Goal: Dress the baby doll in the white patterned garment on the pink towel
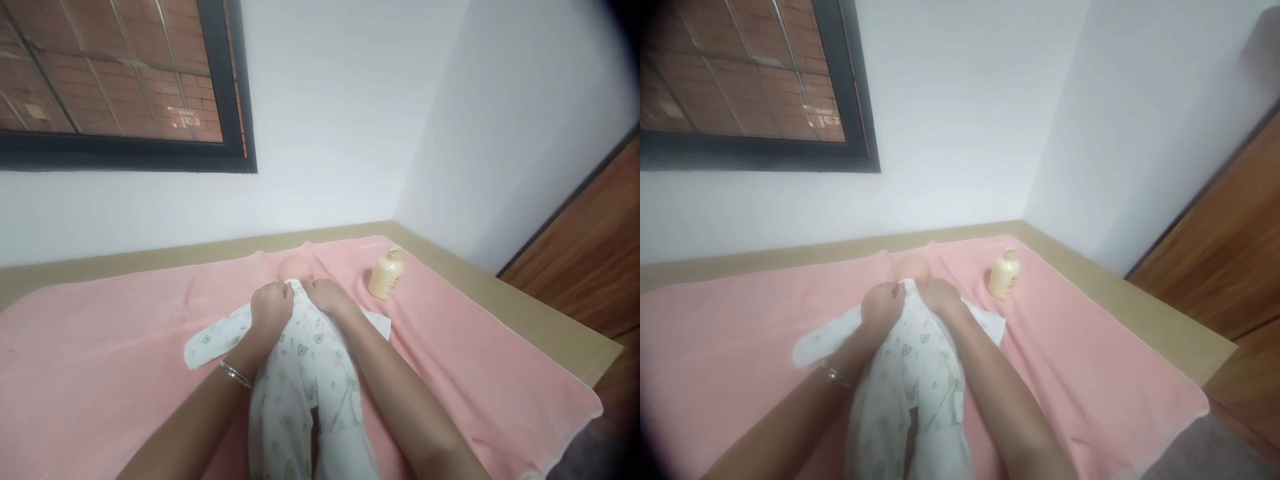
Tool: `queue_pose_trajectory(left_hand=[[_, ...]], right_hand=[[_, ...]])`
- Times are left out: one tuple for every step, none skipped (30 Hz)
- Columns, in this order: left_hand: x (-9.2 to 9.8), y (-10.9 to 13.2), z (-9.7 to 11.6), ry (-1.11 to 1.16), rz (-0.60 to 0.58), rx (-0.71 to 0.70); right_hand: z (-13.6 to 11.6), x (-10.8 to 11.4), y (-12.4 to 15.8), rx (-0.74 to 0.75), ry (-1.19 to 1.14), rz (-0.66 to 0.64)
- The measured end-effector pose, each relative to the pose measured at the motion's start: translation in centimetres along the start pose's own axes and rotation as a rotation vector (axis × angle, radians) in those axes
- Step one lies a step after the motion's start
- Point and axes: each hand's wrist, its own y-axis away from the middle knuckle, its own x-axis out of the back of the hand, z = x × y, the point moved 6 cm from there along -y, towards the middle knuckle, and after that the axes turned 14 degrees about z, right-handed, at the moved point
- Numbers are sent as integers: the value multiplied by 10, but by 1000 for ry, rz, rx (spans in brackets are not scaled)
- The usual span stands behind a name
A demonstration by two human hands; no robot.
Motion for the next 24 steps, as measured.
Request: queue_pose_trajectory(left_hand=[[-1, 0, -1, -8, -16, 20], [-2, 0, -3, -13, -48, 52], [-5, 0, -6, -14, -88, 84], [-7, 0, -7, -14, -126, 106], [-8, 0, -8, -14, -150, 112], [-8, -1, -7, -16, -151, 98], [-6, -1, -5, -20, -127, 63], [-3, -2, -1, -27, -87, 13], [1, -2, 3, -36, -40, -40], [4, -1, 7, -44, 5, -88], [7, -1, 10, -53, 42, -124], [9, 0, 12, -62, 65, -141], [9, 0, 11, -72, 70, -137], [8, 0, 9, -80, 57, -113], [6, -1, 6, -83, 24, -78], [2, -1, 2, -83, -21, -37], [-1, -1, -1, -82, -69, 1], [-4, -1, -4, -81, -108, 25], [-6, -1, -5, -79, -128, 27], [-6, -1, -4, -79, -124, 6], [-4, -1, -1, -84, -99, -33], [-1, -1, 4, -94, -59, -83], [2, 0, 8, -105, -14, -132], [5, 0, 13, -119, 25, -172]], right_hand=[[-2, 3, 2, 21, -1, 29], [-6, 7, 4, 47, -1, 53], [-12, 9, 8, 77, -7, 72], [-17, 11, 11, 100, -21, 81], [-21, 12, 13, 114, -40, 83], [-22, 12, 14, 115, -53, 79], [-22, 11, 13, 104, -52, 71], [-19, 8, 11, 80, -38, 62], [-15, 5, 8, 56, -21, 47], [-10, 2, 5, 36, -8, 30], [-7, 0, 2, 25, -4, 12], [-5, -1, 1, 21, -5, 0], [-4, -1, 1, 25, -10, -1], [-6, 1, 2, 34, -13, 5], [-10, 3, 5, 48, -15, 17], [-14, 7, 9, 64, -15, 34], [-19, 10, 13, 83, -13, 50], [-24, 12, 16, 102, -8, 65], [-28, 14, 18, 117, 0, 78], [-29, 14, 19, 121, 12, 83], [-28, 13, 17, 111, 25, 83], [-24, 12, 15, 89, 35, 69], [-20, 9, 12, 59, 35, 45], [-16, 7, 9, 31, 29, 20]])
